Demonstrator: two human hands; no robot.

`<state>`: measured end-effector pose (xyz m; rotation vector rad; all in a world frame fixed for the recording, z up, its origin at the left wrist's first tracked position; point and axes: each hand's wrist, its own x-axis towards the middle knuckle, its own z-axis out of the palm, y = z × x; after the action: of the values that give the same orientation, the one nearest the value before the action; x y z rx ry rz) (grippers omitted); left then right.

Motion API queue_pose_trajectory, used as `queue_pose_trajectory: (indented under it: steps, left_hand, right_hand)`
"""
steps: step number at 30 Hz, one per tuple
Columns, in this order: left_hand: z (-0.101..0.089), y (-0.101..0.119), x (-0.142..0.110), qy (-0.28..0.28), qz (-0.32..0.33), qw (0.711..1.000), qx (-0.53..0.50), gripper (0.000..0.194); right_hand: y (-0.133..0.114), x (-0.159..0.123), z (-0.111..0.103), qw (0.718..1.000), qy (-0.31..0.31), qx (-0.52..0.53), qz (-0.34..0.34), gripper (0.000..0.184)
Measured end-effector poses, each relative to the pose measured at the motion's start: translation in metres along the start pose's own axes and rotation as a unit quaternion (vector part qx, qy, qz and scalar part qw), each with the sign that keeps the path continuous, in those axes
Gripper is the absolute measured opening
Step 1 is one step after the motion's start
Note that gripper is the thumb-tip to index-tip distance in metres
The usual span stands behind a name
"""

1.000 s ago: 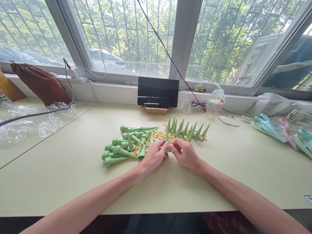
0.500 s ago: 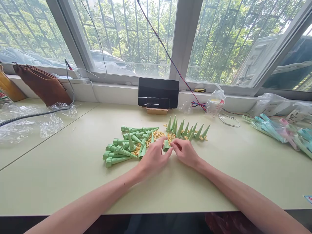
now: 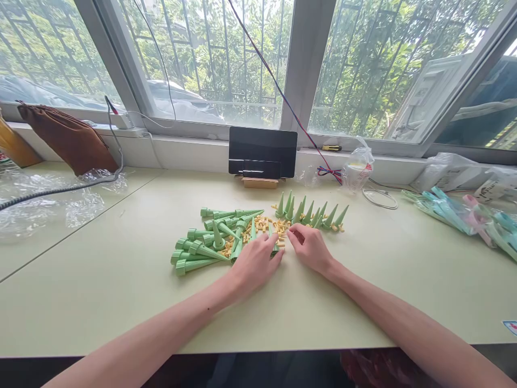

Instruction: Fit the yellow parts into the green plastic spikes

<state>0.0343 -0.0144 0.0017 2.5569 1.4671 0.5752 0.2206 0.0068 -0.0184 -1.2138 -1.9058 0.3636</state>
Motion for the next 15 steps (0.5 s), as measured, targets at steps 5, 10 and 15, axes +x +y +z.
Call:
queue_pose_trajectory:
  steps: [5,10,15]
  left_hand:
    - [0.0,0.0,0.0,0.031,0.019,0.999,0.018,0.024]
    - [-0.001,0.006,-0.004,0.078,0.15,0.985,-0.027,0.023]
    - [0.006,0.017,-0.017,0.015,0.311,0.95,-0.017,0.035]
  right_hand:
    - [0.001,0.001,0.0,1.0,0.001,0.004,0.001,0.014]
    - [0.005,0.003,0.001,0.999,-0.022,0.026,-0.025,0.02]
    - [0.011,0.003,0.003,0.996,-0.061,0.009,-0.062,0.032]
